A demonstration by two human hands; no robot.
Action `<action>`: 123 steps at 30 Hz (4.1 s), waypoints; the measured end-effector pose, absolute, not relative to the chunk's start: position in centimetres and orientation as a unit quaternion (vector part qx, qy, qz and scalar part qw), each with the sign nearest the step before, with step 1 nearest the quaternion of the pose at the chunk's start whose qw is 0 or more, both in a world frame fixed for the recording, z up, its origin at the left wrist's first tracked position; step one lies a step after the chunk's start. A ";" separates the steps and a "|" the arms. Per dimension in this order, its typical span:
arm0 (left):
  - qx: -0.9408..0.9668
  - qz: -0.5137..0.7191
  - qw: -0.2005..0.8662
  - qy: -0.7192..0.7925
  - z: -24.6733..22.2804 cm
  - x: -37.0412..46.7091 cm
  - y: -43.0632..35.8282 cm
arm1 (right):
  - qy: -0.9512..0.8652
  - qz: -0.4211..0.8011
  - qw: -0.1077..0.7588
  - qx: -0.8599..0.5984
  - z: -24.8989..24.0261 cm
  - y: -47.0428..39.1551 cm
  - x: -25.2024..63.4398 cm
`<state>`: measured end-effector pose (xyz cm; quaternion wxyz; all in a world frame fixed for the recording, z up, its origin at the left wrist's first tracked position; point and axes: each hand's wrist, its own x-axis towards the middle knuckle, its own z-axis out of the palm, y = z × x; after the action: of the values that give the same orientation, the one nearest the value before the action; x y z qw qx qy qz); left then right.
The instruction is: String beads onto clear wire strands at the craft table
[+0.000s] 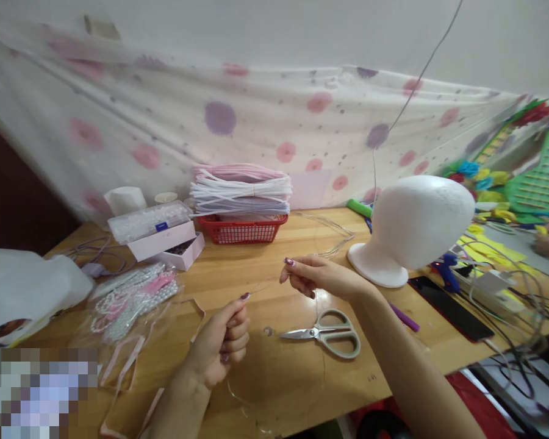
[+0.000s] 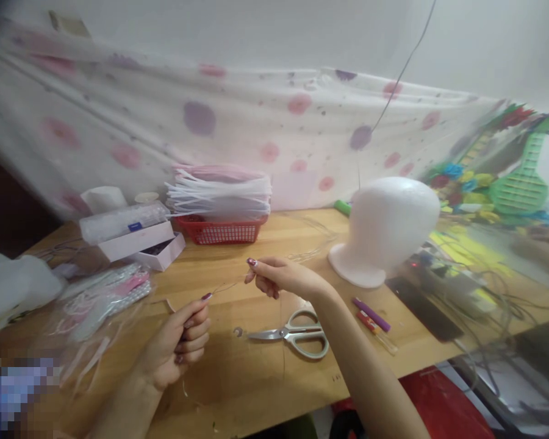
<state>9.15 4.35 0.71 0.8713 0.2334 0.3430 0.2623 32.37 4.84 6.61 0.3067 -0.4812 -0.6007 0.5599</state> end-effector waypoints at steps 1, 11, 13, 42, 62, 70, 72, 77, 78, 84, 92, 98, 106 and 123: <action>0.239 0.259 0.864 0.359 0.9 9.5 4.3 | -0.652 0.508 0.289 -0.482 7.1 4.9 32.0; 0.328 0.206 0.855 0.345 3.0 9.8 4.8 | -0.859 0.358 0.063 -0.361 9.4 6.6 28.8; 0.339 0.203 0.863 0.315 2.9 9.0 5.0 | -0.855 0.383 0.066 -0.344 9.4 6.7 29.0; 0.269 0.359 0.817 0.363 1.7 4.5 5.6 | -0.412 0.806 0.238 -0.352 5.1 7.3 35.3; 0.147 0.436 0.828 0.321 2.0 4.5 6.8 | -0.327 0.837 0.346 -0.268 3.7 5.5 35.1; 0.580 0.369 0.554 0.469 1.5 4.3 7.7 | -0.358 0.817 0.326 -0.312 3.7 5.5 35.7; 0.652 0.338 0.471 0.489 1.5 4.2 7.7 | -0.376 0.805 0.322 -0.328 3.8 5.4 35.7; 0.688 0.303 0.396 0.527 1.6 4.4 7.4 | -0.520 0.670 0.298 -0.438 4.5 4.8 34.7; 0.691 0.302 0.388 0.530 1.6 4.5 7.3 | -0.559 0.622 0.292 -0.464 4.7 4.6 34.4; 0.704 0.319 0.334 0.539 1.9 4.5 7.2 | -0.660 0.421 0.264 -0.563 5.6 3.7 33.4; 0.672 0.420 0.305 0.528 2.5 4.7 6.9 | -0.511 0.609 0.387 -0.467 4.2 4.1 33.0; 0.538 0.480 0.493 0.486 2.8 5.1 6.9 | -0.314 0.813 0.383 -0.305 4.5 3.8 33.6; 0.128 0.439 0.845 0.277 4.5 5.2 6.5 | -0.181 0.845 0.471 -0.175 2.3 2.7 33.7; 0.680 0.432 0.386 0.450 5.1 4.4 8.0 | -0.232 0.873 0.395 -0.167 1.8 1.0 33.7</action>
<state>4.40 8.04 5.11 0.3860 0.6797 0.4502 0.4316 33.69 0.99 1.80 0.3951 -0.1665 -0.2323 0.8730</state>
